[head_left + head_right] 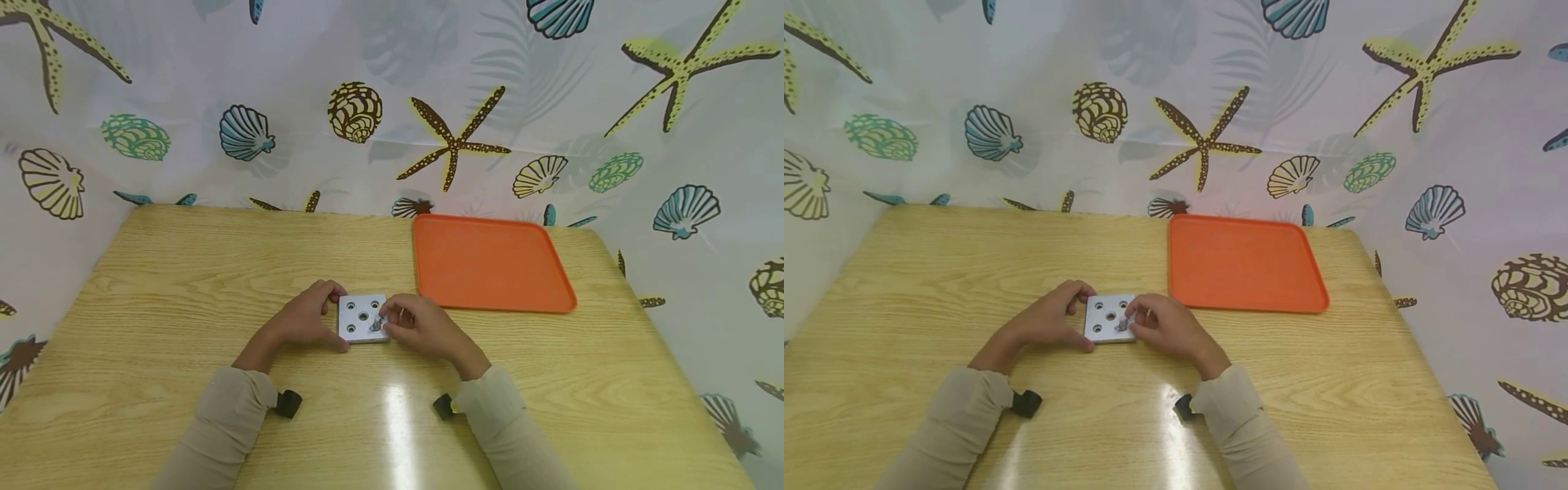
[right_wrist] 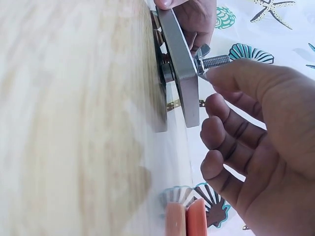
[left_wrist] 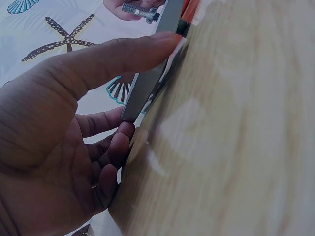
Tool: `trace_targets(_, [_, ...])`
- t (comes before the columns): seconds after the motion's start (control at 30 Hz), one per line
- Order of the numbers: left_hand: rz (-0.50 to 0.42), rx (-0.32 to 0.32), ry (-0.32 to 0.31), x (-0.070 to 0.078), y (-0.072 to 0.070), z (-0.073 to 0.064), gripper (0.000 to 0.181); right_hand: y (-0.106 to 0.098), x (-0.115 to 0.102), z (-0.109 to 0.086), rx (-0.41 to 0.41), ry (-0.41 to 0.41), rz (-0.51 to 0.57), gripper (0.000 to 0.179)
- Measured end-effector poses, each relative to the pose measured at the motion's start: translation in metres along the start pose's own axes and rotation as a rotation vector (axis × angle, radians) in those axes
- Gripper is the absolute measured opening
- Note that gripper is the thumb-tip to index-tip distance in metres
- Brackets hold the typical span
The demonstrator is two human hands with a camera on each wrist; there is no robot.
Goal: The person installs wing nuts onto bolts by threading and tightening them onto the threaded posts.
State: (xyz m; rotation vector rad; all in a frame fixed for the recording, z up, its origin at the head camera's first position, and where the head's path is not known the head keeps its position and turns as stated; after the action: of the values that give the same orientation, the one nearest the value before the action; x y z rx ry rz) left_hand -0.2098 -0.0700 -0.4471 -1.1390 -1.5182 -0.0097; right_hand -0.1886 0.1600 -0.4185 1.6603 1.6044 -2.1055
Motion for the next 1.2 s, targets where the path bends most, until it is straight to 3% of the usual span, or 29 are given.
trace_targets(0.4, [-0.012,-0.005,0.005,0.0026,-0.0004,-0.0023,0.082,0.0,0.0009,0.0002,0.016,-0.008,-0.028,0.003])
trace_targets(0.83, [0.003,-0.005,0.015,0.0033,0.0002,-0.0023,0.082,0.0012,0.0006,0.0002,-0.03,-0.038,0.023,0.027])
trace_targets(1.2, [-0.001,-0.004,0.011,0.0025,0.0006,-0.0018,0.082,-0.0001,-0.0012,-0.0009,-0.011,-0.027,0.002,0.017])
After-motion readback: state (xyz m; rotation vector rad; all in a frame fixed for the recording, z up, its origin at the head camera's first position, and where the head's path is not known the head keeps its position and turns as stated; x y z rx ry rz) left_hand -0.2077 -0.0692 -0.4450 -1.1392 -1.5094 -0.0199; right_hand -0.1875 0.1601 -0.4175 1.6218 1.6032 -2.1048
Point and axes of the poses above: each hand's wrist, its own z-axis towards the middle knuckle, its own y-axis out of the palm, x = y × z, the point moved 3 cm from there along z, towards the middle knuckle, and after that the axes turned 13 degrees about -x, right-handed, at the moved point
